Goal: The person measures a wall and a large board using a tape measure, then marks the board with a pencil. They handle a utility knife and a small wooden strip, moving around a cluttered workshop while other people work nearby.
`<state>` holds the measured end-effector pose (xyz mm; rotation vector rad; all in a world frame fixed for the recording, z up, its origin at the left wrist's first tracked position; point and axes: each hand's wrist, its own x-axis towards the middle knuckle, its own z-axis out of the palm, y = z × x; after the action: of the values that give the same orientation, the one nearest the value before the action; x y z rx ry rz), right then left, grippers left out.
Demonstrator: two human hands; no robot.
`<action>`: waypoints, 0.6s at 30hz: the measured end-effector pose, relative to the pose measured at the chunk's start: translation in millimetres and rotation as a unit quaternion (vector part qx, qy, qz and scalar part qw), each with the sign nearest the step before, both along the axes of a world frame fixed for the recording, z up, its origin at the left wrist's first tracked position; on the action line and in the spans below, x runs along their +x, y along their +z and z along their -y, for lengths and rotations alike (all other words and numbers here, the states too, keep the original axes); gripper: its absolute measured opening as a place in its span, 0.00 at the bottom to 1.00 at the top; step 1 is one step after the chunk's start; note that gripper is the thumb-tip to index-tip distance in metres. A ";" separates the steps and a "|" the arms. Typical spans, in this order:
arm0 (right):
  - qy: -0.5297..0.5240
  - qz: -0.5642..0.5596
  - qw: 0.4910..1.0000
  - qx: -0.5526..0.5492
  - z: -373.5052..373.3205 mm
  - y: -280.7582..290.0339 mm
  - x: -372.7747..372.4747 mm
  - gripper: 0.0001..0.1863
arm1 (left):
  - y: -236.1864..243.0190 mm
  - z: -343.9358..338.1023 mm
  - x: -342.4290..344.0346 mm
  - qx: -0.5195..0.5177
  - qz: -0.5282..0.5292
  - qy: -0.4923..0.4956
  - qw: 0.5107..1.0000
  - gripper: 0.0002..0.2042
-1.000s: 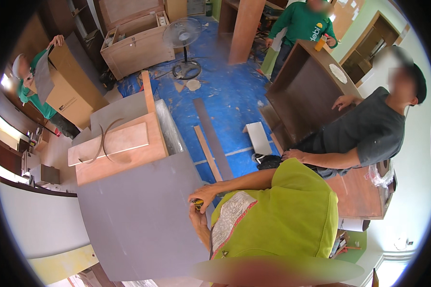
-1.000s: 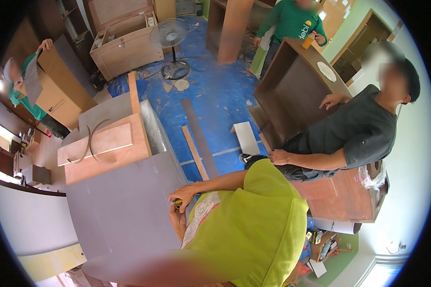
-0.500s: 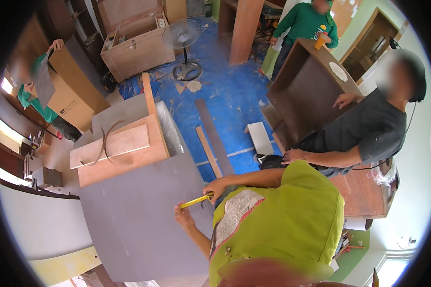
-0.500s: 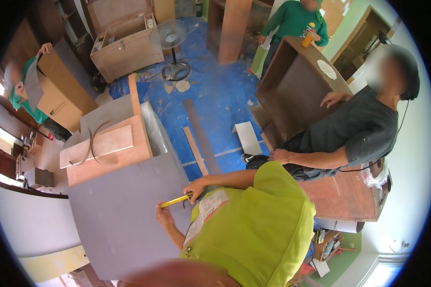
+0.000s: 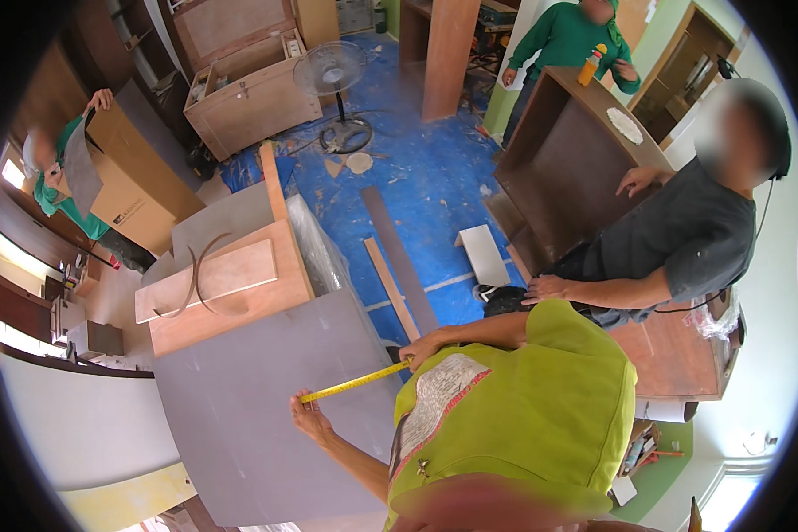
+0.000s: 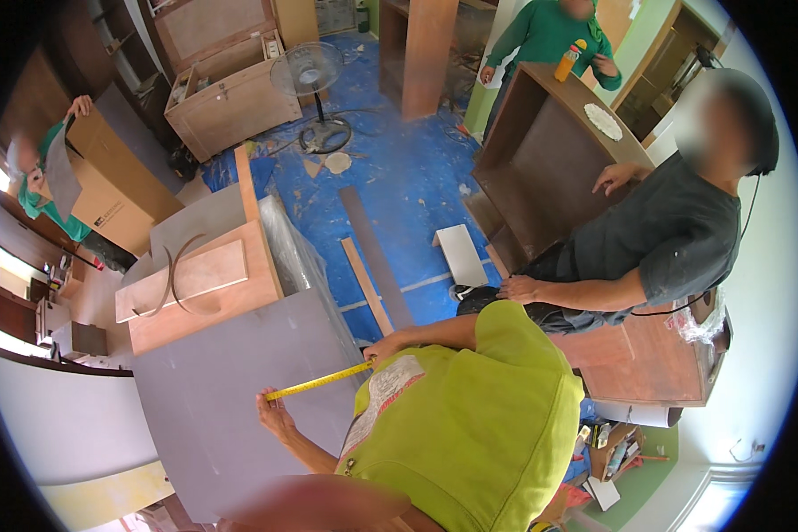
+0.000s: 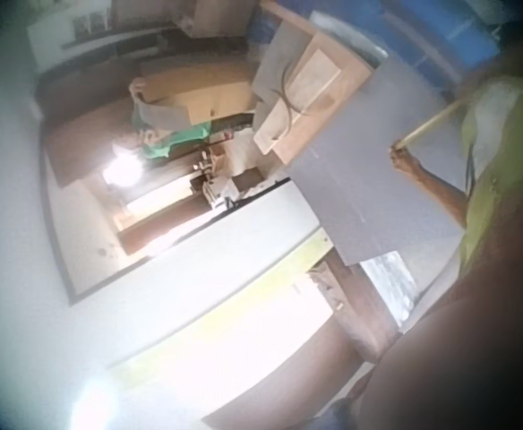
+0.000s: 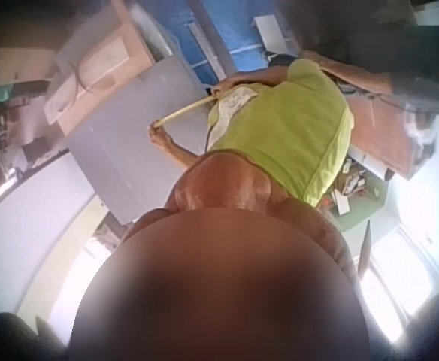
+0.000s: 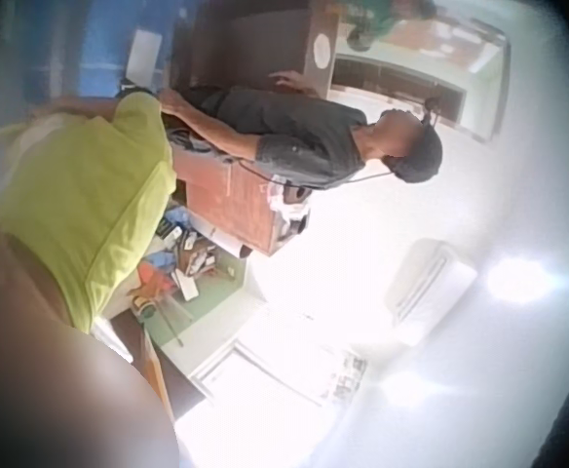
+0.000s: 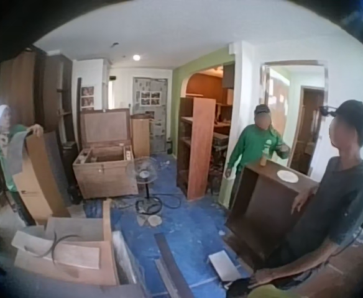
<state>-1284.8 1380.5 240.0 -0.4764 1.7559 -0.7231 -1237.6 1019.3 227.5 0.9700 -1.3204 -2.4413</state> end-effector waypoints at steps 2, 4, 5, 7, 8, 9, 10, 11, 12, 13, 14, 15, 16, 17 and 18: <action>0.001 0.000 1.000 -0.003 -0.3 3.3 -0.8 0.34 | -3.0 -1.5 3.0 0.016 -0.009 0.004 1.000 0.12; 0.011 -0.003 1.000 0.000 -1.3 0.4 -0.8 0.34 | -6.5 -3.6 5.6 0.010 -0.016 -0.007 1.000 0.11; 0.015 -0.005 1.000 -0.004 -1.8 -2.8 -0.4 0.34 | -8.0 -4.5 7.0 0.028 -0.011 0.003 1.000 0.11; 0.024 -0.012 1.000 -0.003 -3.3 -10.4 -0.1 0.35 | -10.9 -6.5 9.3 0.014 0.002 0.009 1.000 0.11; 0.019 -0.008 1.000 -0.009 -4.1 -13.8 -0.1 0.35 | -12.1 -7.2 10.1 0.021 0.010 0.022 0.999 0.11; 0.016 -0.005 1.000 -0.007 -4.6 -16.8 0.0 0.35 | -13.1 -7.6 11.0 0.018 0.010 0.013 1.000 0.11; 0.013 -0.002 1.000 -0.004 -5.0 -19.0 -0.1 0.35 | -14.0 -7.8 11.9 0.020 0.005 0.007 1.000 0.11; 0.017 0.000 1.000 -0.007 -5.2 -20.3 -0.4 0.36 | -15.0 -7.9 12.5 0.028 0.000 0.006 1.000 0.11; 0.021 0.002 1.000 -0.009 -5.2 -21.1 -0.7 0.36 | -16.1 -8.2 12.9 0.025 -0.005 -0.010 1.000 0.11; 0.022 0.002 1.000 -0.012 -5.2 -21.2 -1.1 0.36 | -17.4 -8.7 12.9 0.027 -0.011 -0.020 0.999 0.11; 0.023 0.002 1.000 -0.004 -5.4 -21.0 -1.2 0.36 | -18.7 -9.8 12.8 0.029 -0.017 -0.030 0.999 0.11; 0.023 0.001 1.000 0.003 -5.3 -20.7 -1.5 0.37 | -20.3 -10.8 12.3 0.028 -0.015 -0.031 0.999 0.11; 0.023 0.000 1.000 0.011 -5.6 -20.3 -1.5 0.37 | -21.8 -12.3 11.9 0.027 -0.012 -0.032 0.999 0.11; 0.023 0.000 1.000 0.010 -5.7 -20.2 -1.8 0.37 | -23.2 -13.9 11.3 0.039 -0.004 -0.022 0.999 0.11; 0.024 0.000 1.000 0.010 -6.0 -20.4 -1.9 0.38 | -24.4 -15.5 10.5 0.028 -0.006 -0.027 0.999 0.11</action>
<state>-1286.7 1386.5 219.7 -0.5032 1.7434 -0.6719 -1227.1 1034.8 203.1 0.9444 -1.2971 -2.5339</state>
